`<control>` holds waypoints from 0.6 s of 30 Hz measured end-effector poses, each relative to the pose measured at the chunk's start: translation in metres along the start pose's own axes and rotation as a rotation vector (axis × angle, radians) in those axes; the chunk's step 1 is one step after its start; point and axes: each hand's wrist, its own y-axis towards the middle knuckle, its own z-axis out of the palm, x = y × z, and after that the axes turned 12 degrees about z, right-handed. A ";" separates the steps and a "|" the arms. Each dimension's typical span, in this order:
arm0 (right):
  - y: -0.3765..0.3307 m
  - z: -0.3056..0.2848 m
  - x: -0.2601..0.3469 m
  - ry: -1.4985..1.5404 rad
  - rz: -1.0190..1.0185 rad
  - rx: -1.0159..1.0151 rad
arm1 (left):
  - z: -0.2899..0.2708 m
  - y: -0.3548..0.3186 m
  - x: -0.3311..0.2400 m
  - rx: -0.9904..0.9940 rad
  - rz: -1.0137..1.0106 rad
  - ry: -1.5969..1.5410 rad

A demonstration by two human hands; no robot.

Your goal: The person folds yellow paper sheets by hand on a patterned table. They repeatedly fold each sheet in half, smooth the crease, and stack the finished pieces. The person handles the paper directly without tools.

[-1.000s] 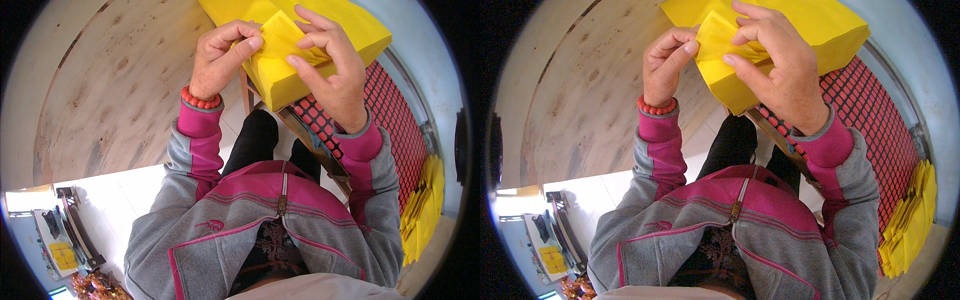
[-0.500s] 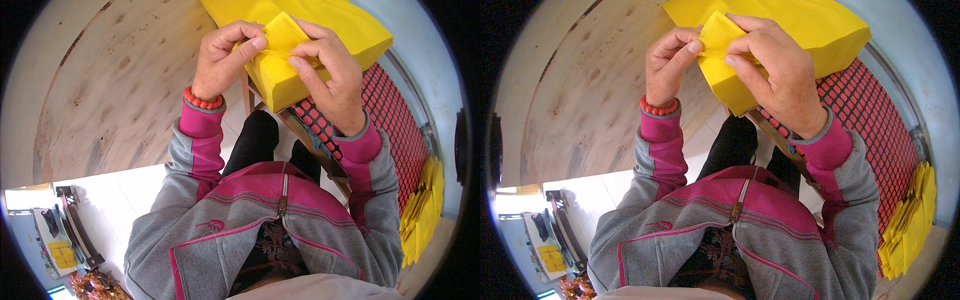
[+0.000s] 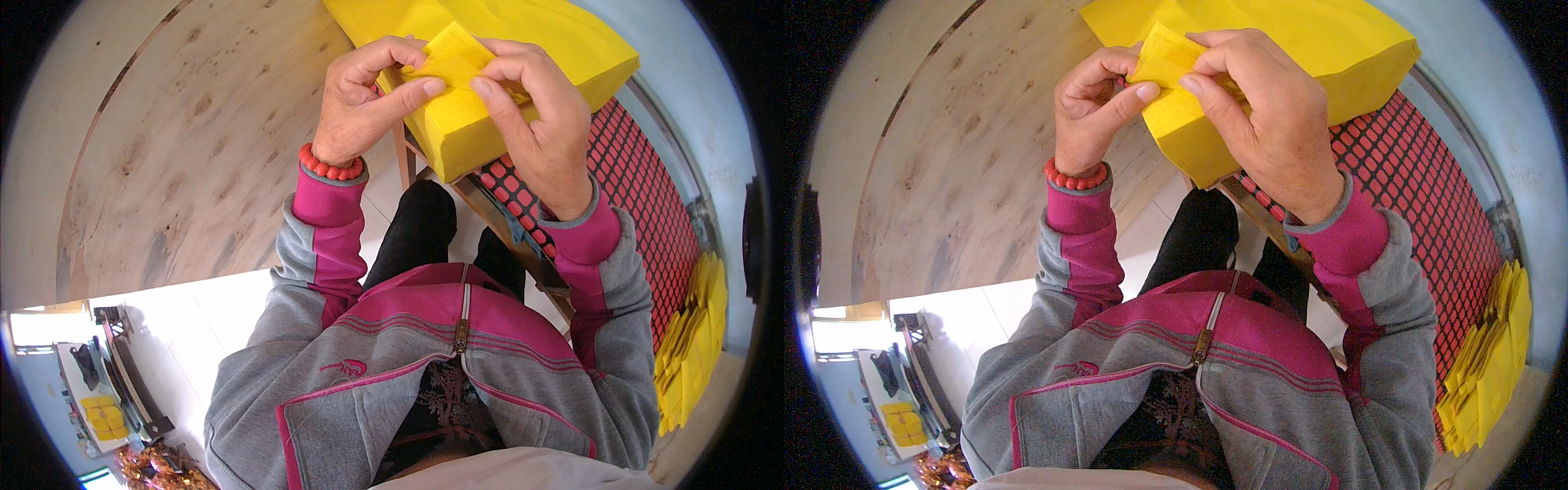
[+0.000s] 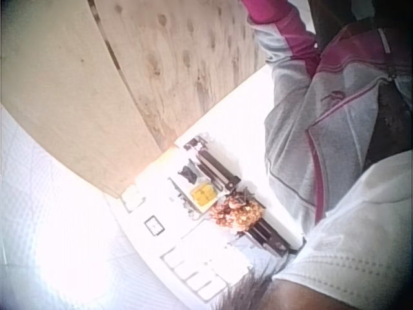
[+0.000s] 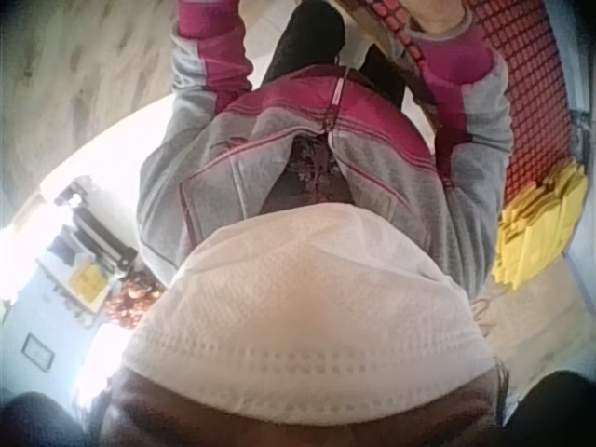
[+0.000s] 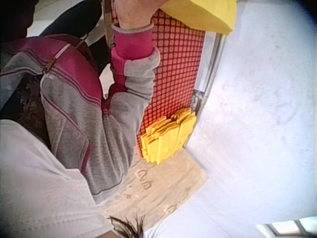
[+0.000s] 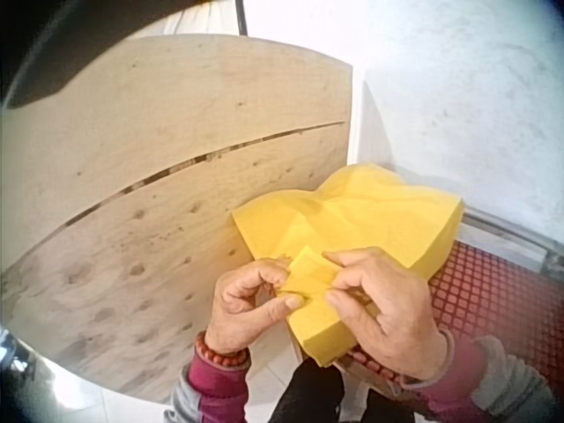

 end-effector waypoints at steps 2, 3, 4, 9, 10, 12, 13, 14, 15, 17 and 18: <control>0.004 -0.003 0.003 0.001 -0.009 -0.001 | 0.001 0.001 -0.001 -0.020 -0.014 0.008; 0.007 -0.006 0.004 -0.004 -0.015 -0.001 | 0.002 0.000 -0.003 -0.026 -0.025 0.007; 0.009 -0.011 0.005 -0.016 -0.010 0.000 | 0.004 0.000 -0.003 -0.060 -0.025 0.028; 0.005 -0.047 0.010 0.424 0.198 0.001 | 0.012 -0.002 -0.001 -0.152 0.013 0.024; -0.007 -0.053 0.017 0.298 0.221 -0.001 | 0.014 0.000 -0.001 -0.114 0.088 -0.097; -0.039 -0.077 0.044 -0.222 0.136 0.158 | 0.018 0.002 -0.002 -0.150 0.099 0.015; -0.054 -0.075 0.048 -0.247 0.123 0.236 | 0.019 0.004 -0.003 -0.171 0.119 0.078; -0.070 -0.074 0.051 -0.139 0.181 0.342 | 0.020 0.006 -0.003 -0.135 0.146 0.057; -0.093 -0.061 0.050 0.119 0.304 0.453 | 0.020 0.008 -0.004 -0.101 0.180 0.041; -0.139 -0.038 0.048 0.395 0.454 0.649 | 0.019 0.008 -0.004 -0.061 0.200 0.013; -0.159 -0.036 0.042 0.361 0.509 0.771 | 0.018 0.007 -0.004 -0.050 0.186 0.004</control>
